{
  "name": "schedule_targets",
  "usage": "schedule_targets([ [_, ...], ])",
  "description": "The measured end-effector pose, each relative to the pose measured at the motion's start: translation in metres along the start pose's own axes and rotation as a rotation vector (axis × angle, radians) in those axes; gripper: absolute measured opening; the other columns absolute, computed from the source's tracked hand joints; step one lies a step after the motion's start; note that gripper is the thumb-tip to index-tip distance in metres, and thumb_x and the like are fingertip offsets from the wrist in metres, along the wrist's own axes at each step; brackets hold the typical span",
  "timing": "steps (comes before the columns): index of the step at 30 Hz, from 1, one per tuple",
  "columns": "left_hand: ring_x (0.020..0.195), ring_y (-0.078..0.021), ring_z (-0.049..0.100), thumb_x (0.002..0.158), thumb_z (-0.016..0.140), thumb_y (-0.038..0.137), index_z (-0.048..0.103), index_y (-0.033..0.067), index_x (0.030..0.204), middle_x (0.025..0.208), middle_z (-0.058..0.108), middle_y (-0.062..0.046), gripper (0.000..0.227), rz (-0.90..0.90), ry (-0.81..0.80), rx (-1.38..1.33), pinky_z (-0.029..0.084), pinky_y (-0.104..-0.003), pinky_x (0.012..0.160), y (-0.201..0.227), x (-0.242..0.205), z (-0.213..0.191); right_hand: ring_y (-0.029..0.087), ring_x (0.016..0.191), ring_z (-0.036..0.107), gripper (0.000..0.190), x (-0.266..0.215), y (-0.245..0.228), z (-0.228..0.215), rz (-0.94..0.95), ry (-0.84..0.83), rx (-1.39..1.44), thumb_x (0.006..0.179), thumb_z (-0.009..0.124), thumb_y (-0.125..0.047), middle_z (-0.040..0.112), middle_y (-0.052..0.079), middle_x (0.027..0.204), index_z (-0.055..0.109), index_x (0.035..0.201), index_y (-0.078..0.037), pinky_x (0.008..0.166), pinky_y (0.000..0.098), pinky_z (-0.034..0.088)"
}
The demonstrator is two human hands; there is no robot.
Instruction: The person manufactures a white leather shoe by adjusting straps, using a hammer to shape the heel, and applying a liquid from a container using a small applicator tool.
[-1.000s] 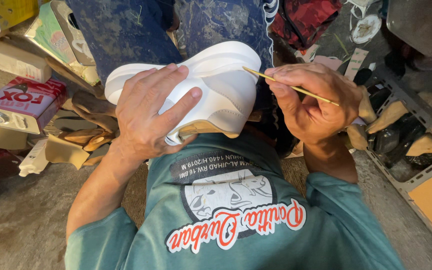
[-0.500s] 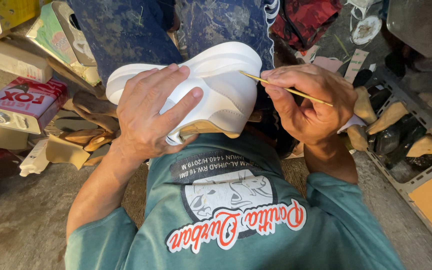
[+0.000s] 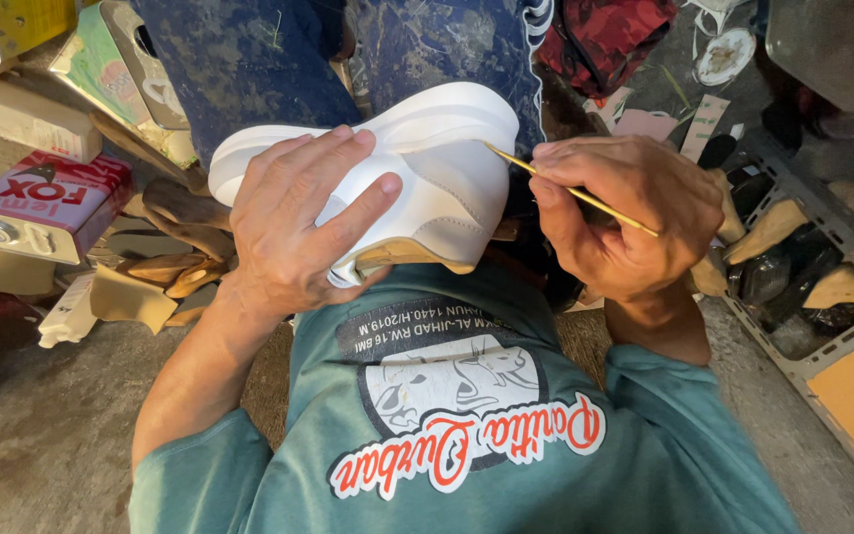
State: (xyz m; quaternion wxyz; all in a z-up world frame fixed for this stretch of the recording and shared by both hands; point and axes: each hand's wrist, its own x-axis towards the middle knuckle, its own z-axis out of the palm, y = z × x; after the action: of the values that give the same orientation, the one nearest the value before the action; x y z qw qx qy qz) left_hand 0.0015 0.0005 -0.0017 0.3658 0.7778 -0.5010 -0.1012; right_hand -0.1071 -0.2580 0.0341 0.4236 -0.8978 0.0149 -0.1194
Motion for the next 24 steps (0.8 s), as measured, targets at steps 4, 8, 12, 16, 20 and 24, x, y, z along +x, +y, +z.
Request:
schedule_targets([
  [4, 0.113, -0.044, 0.073, 0.105, 0.048, 0.049, 0.065, 0.0085, 0.127, 0.127, 0.068, -0.026, 0.05, 0.003, -0.009, 0.003, 0.058, -0.053, 0.096, -0.001, 0.0, -0.001, 0.036, 0.079, 0.078, 0.013, -0.001, 0.0, -0.001, -0.008, 0.035, 0.038, 0.102, 0.065, -0.003, 0.073, 0.021, 0.087, 0.064, 0.097, 0.009, 0.073, 0.0409, 0.063],
  [8, 0.113, -0.0438, 0.073, 0.105, 0.047, 0.049, 0.065, 0.0079, 0.126, 0.127, 0.068, -0.026, 0.05, 0.006, -0.002, 0.0, 0.058, -0.053, 0.095, 0.0, 0.001, -0.001, 0.035, 0.078, 0.077, 0.017, 0.002, 0.001, 0.001, -0.002, 0.052, 0.029, 0.104, 0.063, -0.006, 0.073, 0.021, 0.087, 0.064, 0.095, 0.008, 0.072, 0.0402, 0.061],
  [12, 0.113, -0.0435, 0.073, 0.105, 0.047, 0.05, 0.065, 0.0086, 0.126, 0.126, 0.068, -0.026, 0.05, 0.001, -0.004, 0.003, 0.058, -0.053, 0.096, 0.0, 0.001, -0.001, 0.033, 0.077, 0.077, 0.015, 0.003, 0.005, 0.007, -0.042, 0.054, 0.052, 0.102, 0.064, -0.005, 0.074, 0.021, 0.086, 0.065, 0.095, 0.008, 0.072, 0.039, 0.062],
  [16, 0.113, -0.0438, 0.073, 0.105, 0.048, 0.05, 0.065, 0.0085, 0.127, 0.127, 0.068, -0.026, 0.05, -0.002, -0.01, -0.001, 0.058, -0.053, 0.096, 0.0, 0.001, -0.001, 0.033, 0.078, 0.077, 0.016, 0.002, 0.005, 0.003, -0.03, 0.021, 0.028, 0.105, 0.062, -0.007, 0.074, 0.02, 0.086, 0.063, 0.097, 0.007, 0.071, 0.0391, 0.06],
  [20, 0.112, -0.044, 0.074, 0.105, 0.045, 0.05, 0.066, 0.0081, 0.126, 0.126, 0.068, -0.027, 0.051, 0.004, 0.008, -0.009, 0.058, -0.053, 0.095, -0.001, 0.002, -0.001, 0.035, 0.078, 0.077, 0.009, -0.012, 0.016, -0.003, -0.038, 0.118, 0.036, 0.102, 0.065, 0.002, 0.072, 0.023, 0.085, 0.062, 0.097, 0.009, 0.072, 0.0406, 0.064],
  [24, 0.113, -0.0444, 0.073, 0.104, 0.051, 0.046, 0.066, 0.0067, 0.127, 0.127, 0.067, -0.028, 0.047, 0.032, 0.01, -0.015, 0.057, -0.054, 0.095, -0.002, 0.002, -0.002, 0.034, 0.079, 0.076, 0.021, -0.002, 0.015, -0.012, 0.122, 0.348, -0.181, 0.113, 0.059, -0.016, 0.075, 0.021, 0.083, 0.06, 0.109, 0.004, 0.078, 0.0411, 0.052],
])
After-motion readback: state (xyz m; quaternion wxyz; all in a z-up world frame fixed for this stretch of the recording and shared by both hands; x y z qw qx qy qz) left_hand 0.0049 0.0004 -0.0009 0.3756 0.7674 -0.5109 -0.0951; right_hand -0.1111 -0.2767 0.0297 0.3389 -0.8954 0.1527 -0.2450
